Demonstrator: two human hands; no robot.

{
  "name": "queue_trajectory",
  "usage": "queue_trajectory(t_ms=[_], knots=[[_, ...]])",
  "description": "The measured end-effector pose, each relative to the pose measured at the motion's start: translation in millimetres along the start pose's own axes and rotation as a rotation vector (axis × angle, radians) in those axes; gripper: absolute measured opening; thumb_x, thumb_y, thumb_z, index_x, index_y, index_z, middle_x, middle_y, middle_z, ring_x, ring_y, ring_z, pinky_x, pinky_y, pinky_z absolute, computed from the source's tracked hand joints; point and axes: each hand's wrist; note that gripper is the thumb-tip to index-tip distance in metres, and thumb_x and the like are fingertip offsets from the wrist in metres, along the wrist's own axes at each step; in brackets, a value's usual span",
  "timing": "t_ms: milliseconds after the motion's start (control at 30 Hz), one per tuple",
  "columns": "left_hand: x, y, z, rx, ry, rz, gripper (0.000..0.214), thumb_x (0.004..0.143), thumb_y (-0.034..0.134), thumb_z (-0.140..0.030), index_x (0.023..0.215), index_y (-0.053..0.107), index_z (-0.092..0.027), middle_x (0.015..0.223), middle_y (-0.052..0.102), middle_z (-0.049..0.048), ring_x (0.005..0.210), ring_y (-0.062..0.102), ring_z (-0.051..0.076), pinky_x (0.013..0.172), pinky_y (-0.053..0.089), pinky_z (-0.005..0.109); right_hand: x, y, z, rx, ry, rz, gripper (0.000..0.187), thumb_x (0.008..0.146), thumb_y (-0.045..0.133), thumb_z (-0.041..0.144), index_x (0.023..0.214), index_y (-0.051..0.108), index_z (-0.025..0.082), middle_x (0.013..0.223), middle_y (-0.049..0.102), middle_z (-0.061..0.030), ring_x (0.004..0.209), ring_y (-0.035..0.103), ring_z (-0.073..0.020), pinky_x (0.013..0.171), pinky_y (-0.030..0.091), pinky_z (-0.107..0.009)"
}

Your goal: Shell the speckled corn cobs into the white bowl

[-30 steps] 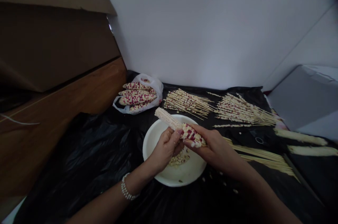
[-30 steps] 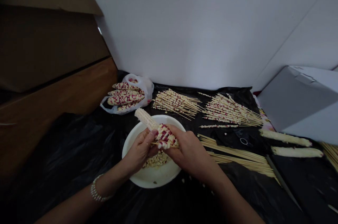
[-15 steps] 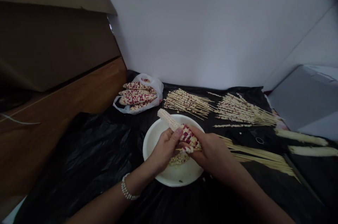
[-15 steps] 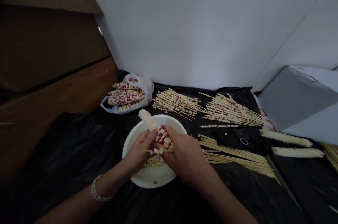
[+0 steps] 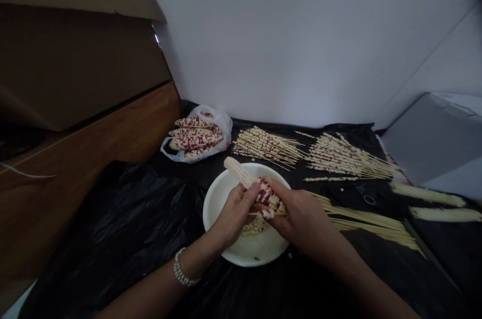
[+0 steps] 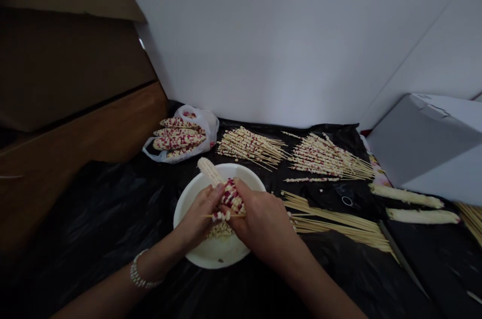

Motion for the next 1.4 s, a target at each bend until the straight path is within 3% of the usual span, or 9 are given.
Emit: queue_trajectory(t_ms=[67,300,500,633,733,1000,1100,1233,1400], knots=[[3,-0.2,3,-0.078,-0.018,0.009,0.041,0.080,0.062,-0.055,0.097,0.060,-0.018,0.082,0.068,0.0066,0.063,0.062,0.017,0.056,0.044,0.025,-1,4,2,-0.059,-0.013,-0.020,0.054,0.085,0.052,0.040,0.134,0.053,0.017,0.091,0.076,-0.0107,0.075,0.071,-0.0272,0.060,0.043,-0.033],[2,3.9,-8,-0.042,0.145,-0.110,0.027,0.079,0.064,-0.045,0.075,0.062,-0.018,0.075,0.064,0.0046,0.078,0.058,0.020,0.074,0.048,0.030,-2,8,7,-0.063,-0.016,-0.012,0.055,0.088,0.049,0.042,0.134,0.052,0.013,0.089,0.075,-0.0125,0.076,0.071,-0.0295,0.058,0.042,-0.034],[-4,-6.5,1,-0.107,0.038,-0.137,0.027,0.068,0.076,-0.037,0.087,0.066,-0.020,0.087,0.064,0.0052,0.079,0.058,0.020,0.063,0.048,0.027,1,-6,1,0.021,-0.006,0.030,0.055,0.083,0.052,0.032,0.136,0.050,0.020,0.094,0.074,-0.0086,0.082,0.070,-0.0289,0.065,0.044,-0.035],[-1,-4.7,1,-0.179,-0.026,-0.050,0.033,0.077,0.066,-0.049,0.090,0.065,-0.019,0.077,0.062,0.0028,0.065,0.056,0.014,0.055,0.044,0.023,0,-2,0,-0.035,-0.034,-0.006,0.058,0.081,0.054,0.032,0.138,0.050,0.019,0.100,0.073,-0.0111,0.084,0.069,-0.0288,0.067,0.046,-0.035],[3,0.6,-1,-0.168,0.000,0.000,0.037,0.078,0.066,-0.052,0.079,0.062,-0.016,0.063,0.057,-0.0002,0.054,0.050,0.011,0.050,0.040,0.021,-2,6,3,-0.064,-0.067,-0.036,0.057,0.085,0.051,0.035,0.139,0.049,0.016,0.101,0.073,-0.0140,0.085,0.070,-0.0282,0.068,0.048,-0.036],[6,-0.1,2,-0.065,0.097,-0.065,0.042,0.075,0.066,-0.055,0.066,0.057,-0.016,0.057,0.057,-0.0002,0.052,0.049,0.012,0.049,0.039,0.023,-3,13,6,-0.089,-0.084,-0.067,0.054,0.088,0.049,0.034,0.138,0.049,0.014,0.096,0.074,-0.0147,0.078,0.071,-0.0273,0.063,0.049,-0.035],[5,-2.0,2,-0.109,0.029,-0.050,0.039,0.077,0.064,-0.054,0.073,0.060,-0.016,0.063,0.060,0.0013,0.057,0.054,0.014,0.049,0.041,0.022,-1,8,3,-0.054,-0.082,-0.044,0.055,0.086,0.051,0.034,0.138,0.048,0.017,0.098,0.074,-0.0130,0.081,0.070,-0.0271,0.065,0.048,-0.034],[1,-1.8,-2,-0.230,-0.063,-0.131,0.032,0.078,0.066,-0.048,0.094,0.064,-0.020,0.086,0.068,0.0038,0.079,0.062,0.018,0.059,0.047,0.023,0,1,-1,-0.016,-0.059,0.000,0.054,0.082,0.053,0.032,0.135,0.051,0.020,0.094,0.074,-0.0091,0.080,0.070,-0.0270,0.065,0.047,-0.034],[3,-2.2,-2,-0.198,-0.036,0.004,0.033,0.079,0.066,-0.048,0.091,0.065,-0.017,0.075,0.065,0.0026,0.071,0.060,0.017,0.059,0.046,0.023,-2,4,-1,-0.047,-0.083,-0.027,0.057,0.084,0.051,0.031,0.140,0.048,0.017,0.101,0.072,-0.0129,0.084,0.070,-0.0278,0.069,0.049,-0.037]])
Point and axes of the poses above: each hand's wrist, its own x-axis towards the middle knuckle, its own y-axis out of the palm, z = x × y
